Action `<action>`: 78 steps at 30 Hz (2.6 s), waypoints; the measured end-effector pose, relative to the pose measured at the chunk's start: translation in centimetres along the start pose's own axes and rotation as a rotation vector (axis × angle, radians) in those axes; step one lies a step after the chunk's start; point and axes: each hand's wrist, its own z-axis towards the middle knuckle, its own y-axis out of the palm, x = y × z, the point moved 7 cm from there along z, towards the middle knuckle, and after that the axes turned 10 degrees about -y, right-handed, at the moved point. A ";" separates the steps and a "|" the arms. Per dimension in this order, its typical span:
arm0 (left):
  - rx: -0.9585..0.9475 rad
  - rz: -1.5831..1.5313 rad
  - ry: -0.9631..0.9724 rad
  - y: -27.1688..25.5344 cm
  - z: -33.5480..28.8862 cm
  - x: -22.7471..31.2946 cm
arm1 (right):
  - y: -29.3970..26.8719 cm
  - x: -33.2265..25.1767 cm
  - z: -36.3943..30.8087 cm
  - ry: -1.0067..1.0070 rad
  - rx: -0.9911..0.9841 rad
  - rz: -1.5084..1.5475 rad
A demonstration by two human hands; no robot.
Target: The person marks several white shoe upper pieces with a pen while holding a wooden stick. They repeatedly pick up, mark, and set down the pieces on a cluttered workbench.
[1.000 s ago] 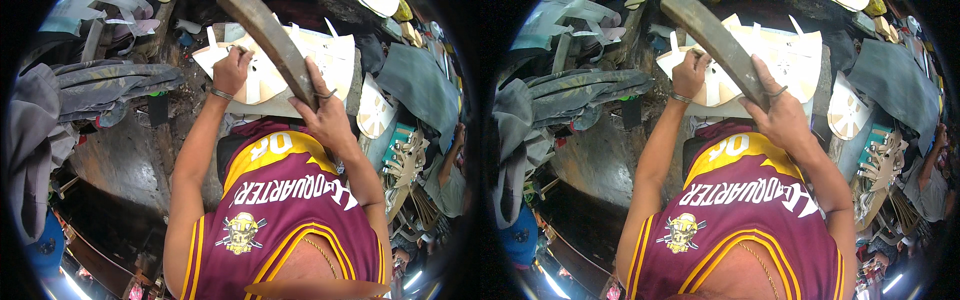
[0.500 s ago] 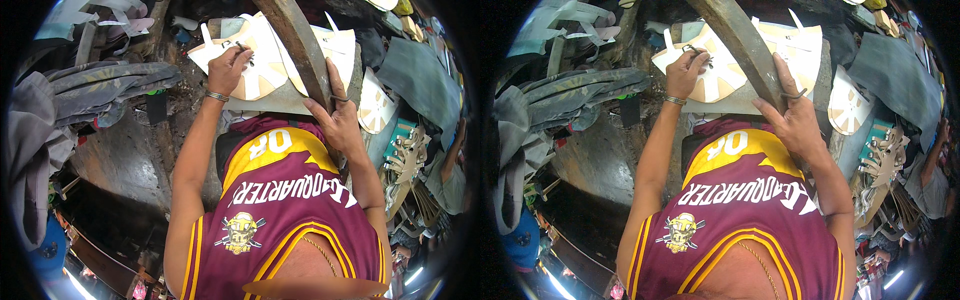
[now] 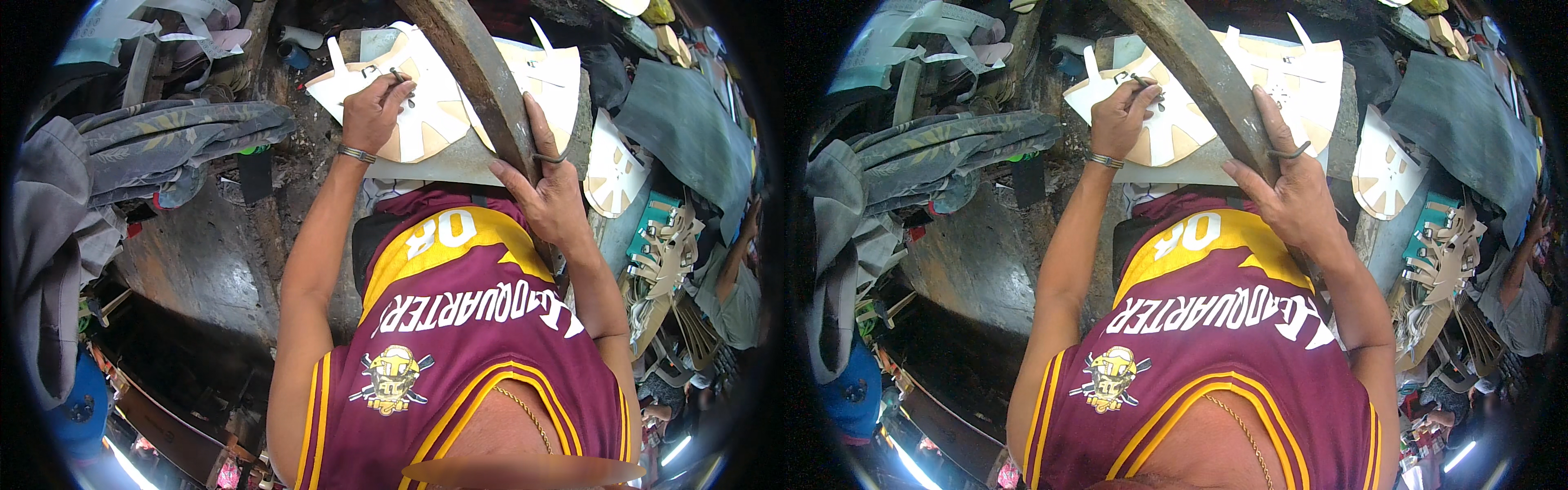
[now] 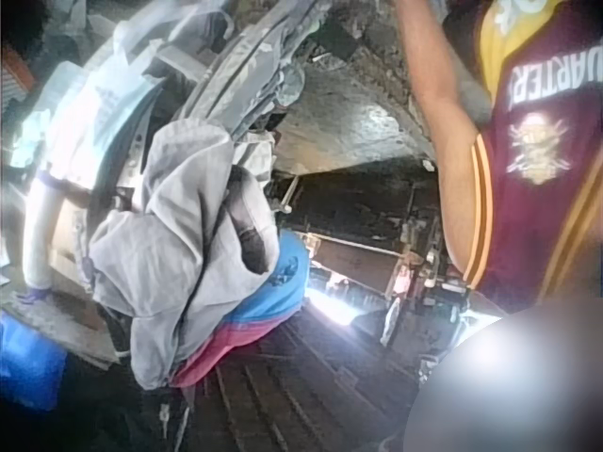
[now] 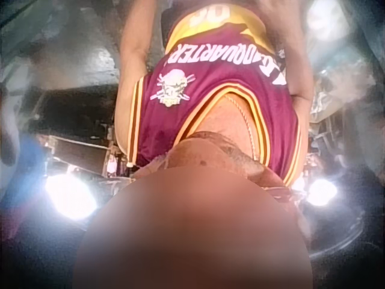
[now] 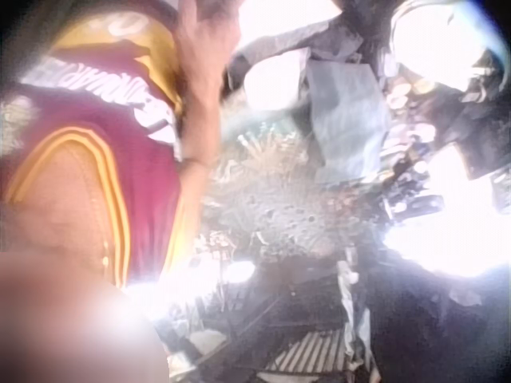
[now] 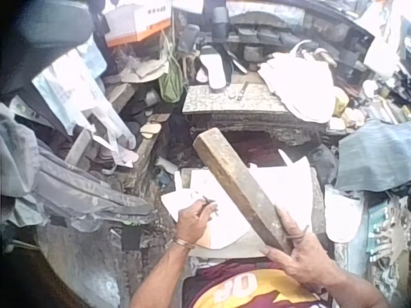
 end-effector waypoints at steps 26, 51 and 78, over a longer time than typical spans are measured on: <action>0.079 0.424 0.378 0.0 -1.2 2.4 | 1.9 -0.2 2.1 0.148 -0.324 -0.405; -0.015 -0.017 -0.150 -1.9 -1.1 0.3 | 0.1 -1.2 0.7 -0.069 -0.005 -0.037; -0.012 0.131 -0.038 -1.5 -1.1 0.2 | 1.2 -1.1 1.2 -0.038 -0.083 -0.038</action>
